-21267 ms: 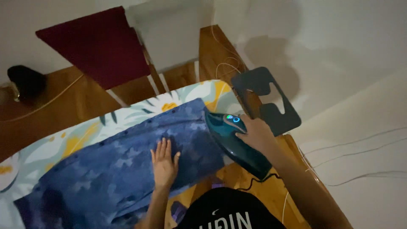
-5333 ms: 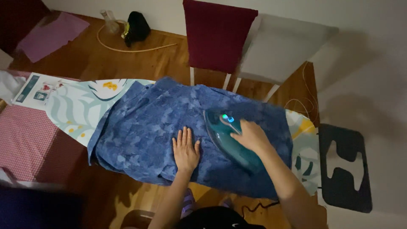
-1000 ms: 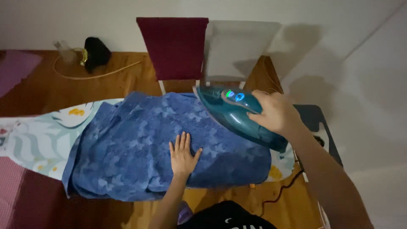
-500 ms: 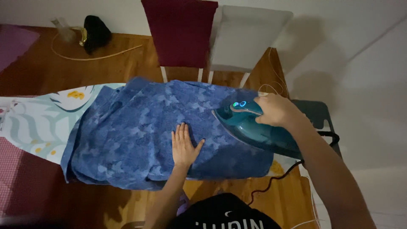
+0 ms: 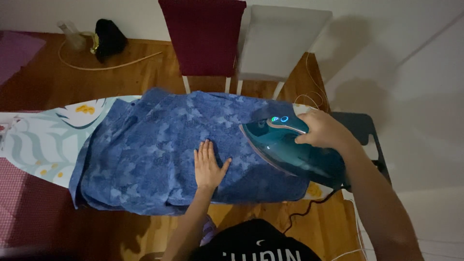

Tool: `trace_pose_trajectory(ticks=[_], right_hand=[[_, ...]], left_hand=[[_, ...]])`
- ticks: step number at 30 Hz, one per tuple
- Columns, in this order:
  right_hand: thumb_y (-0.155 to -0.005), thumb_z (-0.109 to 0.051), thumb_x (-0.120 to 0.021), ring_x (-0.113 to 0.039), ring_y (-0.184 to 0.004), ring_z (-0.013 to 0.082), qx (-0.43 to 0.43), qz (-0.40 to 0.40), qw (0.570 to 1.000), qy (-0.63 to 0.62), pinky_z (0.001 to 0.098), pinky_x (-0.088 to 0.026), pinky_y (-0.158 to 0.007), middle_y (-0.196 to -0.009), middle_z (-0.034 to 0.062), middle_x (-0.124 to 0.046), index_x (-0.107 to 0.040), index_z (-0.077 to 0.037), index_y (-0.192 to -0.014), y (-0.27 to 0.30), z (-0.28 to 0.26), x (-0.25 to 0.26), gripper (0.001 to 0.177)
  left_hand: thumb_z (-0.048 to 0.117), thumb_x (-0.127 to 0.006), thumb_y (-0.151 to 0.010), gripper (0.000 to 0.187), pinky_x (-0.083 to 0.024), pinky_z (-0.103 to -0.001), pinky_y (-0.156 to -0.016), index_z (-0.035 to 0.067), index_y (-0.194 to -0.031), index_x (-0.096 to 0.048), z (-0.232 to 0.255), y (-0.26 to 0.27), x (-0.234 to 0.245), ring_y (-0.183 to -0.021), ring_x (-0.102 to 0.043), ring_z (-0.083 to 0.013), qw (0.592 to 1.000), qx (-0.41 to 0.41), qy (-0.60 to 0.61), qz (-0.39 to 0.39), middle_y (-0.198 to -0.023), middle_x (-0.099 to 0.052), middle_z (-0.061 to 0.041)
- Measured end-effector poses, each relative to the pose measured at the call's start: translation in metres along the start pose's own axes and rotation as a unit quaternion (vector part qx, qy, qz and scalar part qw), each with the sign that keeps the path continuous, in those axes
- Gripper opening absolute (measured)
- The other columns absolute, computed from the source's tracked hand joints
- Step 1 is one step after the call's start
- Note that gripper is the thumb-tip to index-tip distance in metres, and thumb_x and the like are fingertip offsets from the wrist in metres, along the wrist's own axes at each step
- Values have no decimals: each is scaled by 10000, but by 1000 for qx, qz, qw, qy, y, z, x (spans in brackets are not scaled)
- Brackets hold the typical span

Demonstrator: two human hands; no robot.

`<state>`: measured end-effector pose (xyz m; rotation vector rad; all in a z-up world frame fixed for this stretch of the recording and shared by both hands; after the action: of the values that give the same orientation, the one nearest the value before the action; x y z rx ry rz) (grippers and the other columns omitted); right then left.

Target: Ironing a blue patterned garment on an ironing board.

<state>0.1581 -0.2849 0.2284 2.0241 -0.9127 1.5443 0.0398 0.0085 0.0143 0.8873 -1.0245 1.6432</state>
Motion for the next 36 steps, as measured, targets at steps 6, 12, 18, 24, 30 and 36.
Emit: trace_pose_trajectory(ticks=[6,12,18,24,30,36], right_hand=[[-686,-253,-820,-694,-489,174,-195,-37,960,-196,328,-564,-515,-636,93,-730,-765,-17,-941,39,19,-3,351],[-706,-260,-794,-699,-476,176,-171,-37,959,-224,331,-574,-495,-659,72,-744,-730,-48,-1045,33,3,-24,404],[-618,-219,-887,-705,-774,352,-22,15,997,-75,430,-560,-694,-884,251,-724,-690,96,-1086,18,28,-95,597],[-626,-219,-855,-705,-894,410,-114,-61,986,-109,475,-553,-782,-1007,278,-708,-630,56,-1183,-3,13,-125,661],[-698,-242,-795,-734,-915,384,-149,-141,976,-67,475,-559,-826,-951,222,-748,-698,-25,-1048,-48,-49,-115,423],[-665,-230,-803,-711,-935,418,-77,-100,987,-96,494,-555,-824,-967,248,-727,-679,-13,-1031,-88,-87,-131,443]], left_hand=[[585,-587,-930,884,-176,-509,-1239,-49,-1507,-370,-1,1,1,-1506,-285,-349,1000,5,21,0,-1580,-381,-196],[383,-551,-991,659,-219,-511,-1250,-49,-1479,-453,-9,3,-11,-1484,-353,-369,997,0,51,57,-1561,-441,-204],[321,-541,-1006,582,-244,-538,-1240,-36,-1464,-496,-19,7,-9,-1468,-395,-377,993,38,38,107,-1555,-465,-203],[323,-555,-982,602,-256,-539,-1210,-5,-1482,-483,-52,14,5,-1457,-398,-380,991,71,17,108,-1566,-458,-193],[288,-541,-1003,562,-289,-499,-1209,29,-1499,-486,-88,23,23,-1462,-406,-367,988,105,28,108,-1577,-463,-167],[209,-497,-1065,434,-348,-484,-1226,27,-1457,-536,-119,35,21,-1450,-469,-353,979,98,67,164,-1556,-498,-161]])
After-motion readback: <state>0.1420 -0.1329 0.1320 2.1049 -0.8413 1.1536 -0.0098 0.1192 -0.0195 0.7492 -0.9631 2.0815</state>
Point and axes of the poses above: each hand's wrist, its own y-axis away from the middle knuckle, its own x-axis out of the back of the hand, z = x × y, the point moved 4 cm from there along -y, towards the middle knuckle
